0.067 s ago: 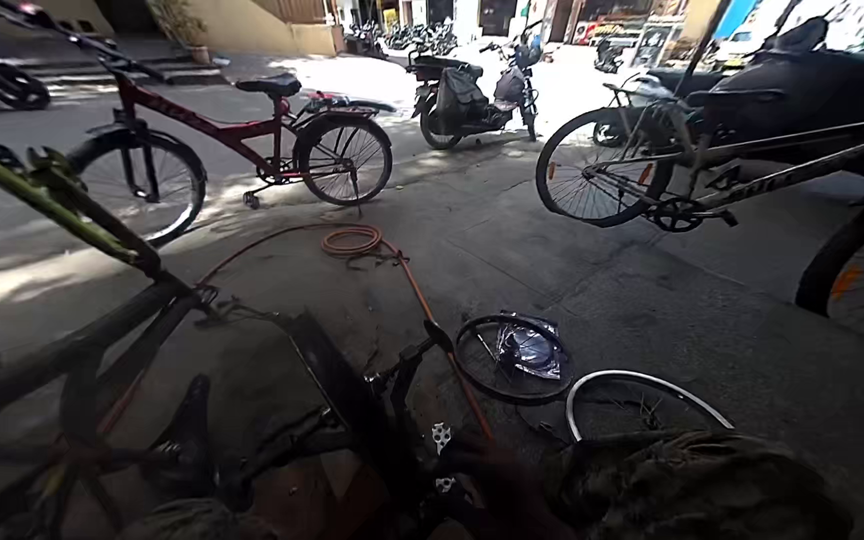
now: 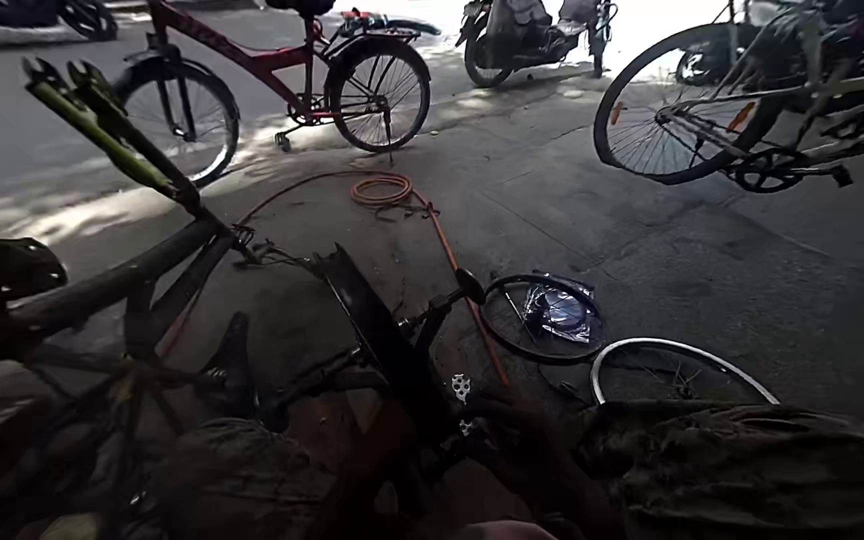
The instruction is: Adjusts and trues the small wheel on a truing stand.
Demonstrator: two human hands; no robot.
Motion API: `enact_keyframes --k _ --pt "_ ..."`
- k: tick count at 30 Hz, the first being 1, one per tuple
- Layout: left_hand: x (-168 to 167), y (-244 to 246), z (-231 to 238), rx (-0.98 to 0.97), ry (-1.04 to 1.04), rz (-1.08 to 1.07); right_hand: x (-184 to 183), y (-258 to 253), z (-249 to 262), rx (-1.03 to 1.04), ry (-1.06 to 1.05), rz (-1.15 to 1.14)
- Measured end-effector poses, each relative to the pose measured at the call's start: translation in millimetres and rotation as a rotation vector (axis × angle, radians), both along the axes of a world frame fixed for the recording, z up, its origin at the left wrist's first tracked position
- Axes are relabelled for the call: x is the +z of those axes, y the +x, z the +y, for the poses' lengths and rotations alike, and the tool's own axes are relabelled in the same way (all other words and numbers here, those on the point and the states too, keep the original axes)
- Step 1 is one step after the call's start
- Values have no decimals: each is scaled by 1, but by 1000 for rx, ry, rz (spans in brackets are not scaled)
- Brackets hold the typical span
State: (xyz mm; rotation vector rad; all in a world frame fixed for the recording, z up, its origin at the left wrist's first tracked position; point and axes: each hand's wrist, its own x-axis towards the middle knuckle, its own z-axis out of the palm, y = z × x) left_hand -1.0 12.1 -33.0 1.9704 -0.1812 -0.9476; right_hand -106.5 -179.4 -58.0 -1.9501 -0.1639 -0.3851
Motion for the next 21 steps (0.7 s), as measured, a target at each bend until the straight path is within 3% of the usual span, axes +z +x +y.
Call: enact_keyframes --k 3,6,10,14,19,21 --pt "-29 0 9 -2 44 -90 -4 -4 4 18 68 98" --pt "-8 -8 16 29 130 -142 -1 0 9 56 81 68" --pt "-21 -19 36 117 9 -162 2 -1 12 103 28 136" --pt "-28 -36 38 237 -95 -212 7 -5 16 102 -67 51" --pt "-17 -42 45 321 241 -92 8 -3 18 152 12 70" --pt "-29 -51 82 299 81 -236 4 -1 15 184 36 91"
